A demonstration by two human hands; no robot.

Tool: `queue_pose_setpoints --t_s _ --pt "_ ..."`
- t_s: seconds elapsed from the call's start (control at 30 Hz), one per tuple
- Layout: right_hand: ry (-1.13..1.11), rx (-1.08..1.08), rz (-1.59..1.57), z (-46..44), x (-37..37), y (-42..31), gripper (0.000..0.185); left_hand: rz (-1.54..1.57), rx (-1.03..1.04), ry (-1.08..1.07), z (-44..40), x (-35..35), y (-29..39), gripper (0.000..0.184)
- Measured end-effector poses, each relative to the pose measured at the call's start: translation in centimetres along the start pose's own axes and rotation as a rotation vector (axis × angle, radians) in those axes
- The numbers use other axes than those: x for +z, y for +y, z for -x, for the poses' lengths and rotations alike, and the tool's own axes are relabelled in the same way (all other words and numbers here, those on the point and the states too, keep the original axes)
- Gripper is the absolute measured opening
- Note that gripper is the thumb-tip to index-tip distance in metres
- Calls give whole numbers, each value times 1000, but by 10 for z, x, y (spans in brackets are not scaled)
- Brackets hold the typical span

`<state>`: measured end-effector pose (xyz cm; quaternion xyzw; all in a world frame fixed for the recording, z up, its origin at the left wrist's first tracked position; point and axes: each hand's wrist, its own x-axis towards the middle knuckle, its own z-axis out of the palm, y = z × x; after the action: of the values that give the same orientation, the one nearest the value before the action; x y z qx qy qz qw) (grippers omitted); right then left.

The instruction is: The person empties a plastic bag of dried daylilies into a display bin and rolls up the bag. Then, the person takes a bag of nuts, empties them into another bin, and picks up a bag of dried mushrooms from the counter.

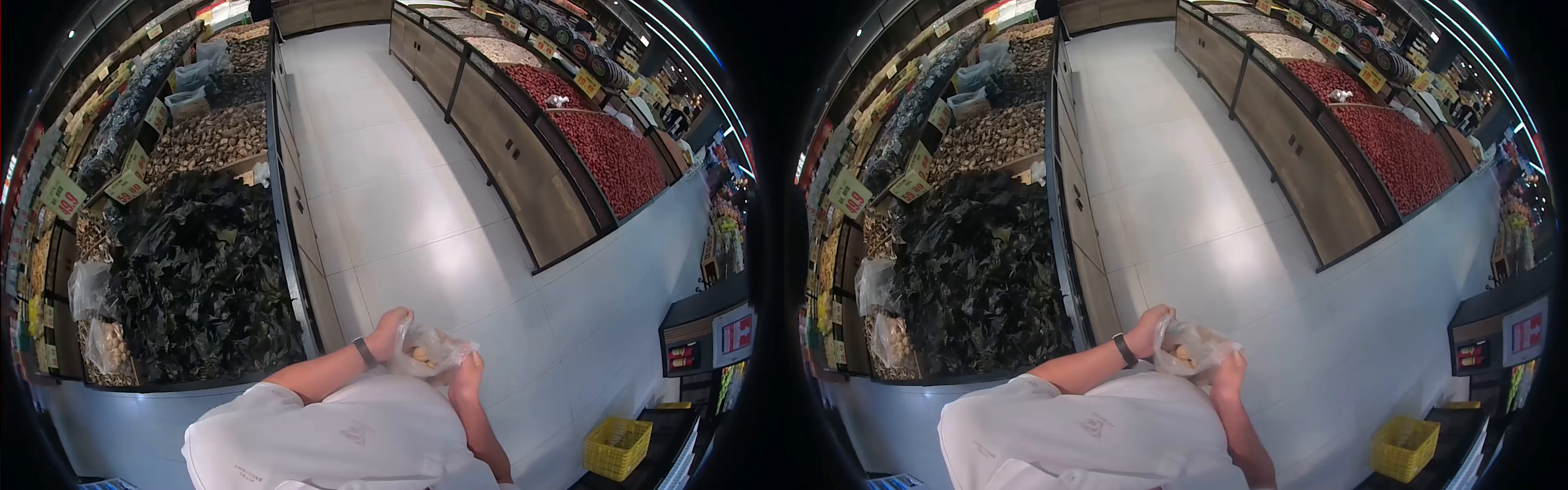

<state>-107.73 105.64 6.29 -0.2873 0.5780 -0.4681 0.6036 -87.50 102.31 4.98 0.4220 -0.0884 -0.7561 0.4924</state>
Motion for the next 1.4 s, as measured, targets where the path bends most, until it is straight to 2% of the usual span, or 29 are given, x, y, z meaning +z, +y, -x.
queue_pose_setpoints --t_s 0.1,0.2,0.27,0.43,0.5,0.63,0.7,0.77,0.83,0.9,0.97,1.0,1.03,1.27,1.33,1.37,1.4 --pt "-45 -32 6 -66 16 -14 32 -132 92 -50 -53 12 37 24" --pt "-106 -28 -20 -104 36 -34 33 -13 39 37 -87 22 77 24" --pt "-143 -48 -58 -133 56 -56 34 -61 83 67 -102 29 101 24" --pt "-224 124 75 -208 88 -91 34 -68 245 191 -150 31 130 25" --pt "-279 132 115 -245 100 -95 34 25 247 282 -167 30 144 25" --pt "-424 161 152 -328 123 -110 35 58 297 289 -218 21 165 26" --pt "-465 180 166 -363 139 -134 33 192 322 384 -237 36 185 28" --pt "-508 194 185 -392 153 -161 32 186 373 413 -247 57 207 28" --pt "-648 106 384 -425 164 -183 32 187 431 439 -262 76 224 28" --pt "-690 80 331 -459 181 -187 32 222 534 499 -275 88 237 28" --pt "-721 79 282 -479 188 -187 32 276 503 596 -281 99 245 28" --pt "-735 163 287 -484 196 -199 31 322 477 667 -288 104 252 28" --pt "-749 240 293 -493 205 -209 30 335 485 673 -296 101 255 28" --pt "-831 174 375 -563 256 -207 26 522 466 741 -348 79 295 27" --pt "-848 58 422 -588 278 -210 31 494 560 559 -375 57 312 27" --pt "-841 55 435 -600 289 -212 31 505 555 551 -391 46 321 27" --pt "-784 140 414 -601 307 -233 31 506 574 522 -406 40 337 28"
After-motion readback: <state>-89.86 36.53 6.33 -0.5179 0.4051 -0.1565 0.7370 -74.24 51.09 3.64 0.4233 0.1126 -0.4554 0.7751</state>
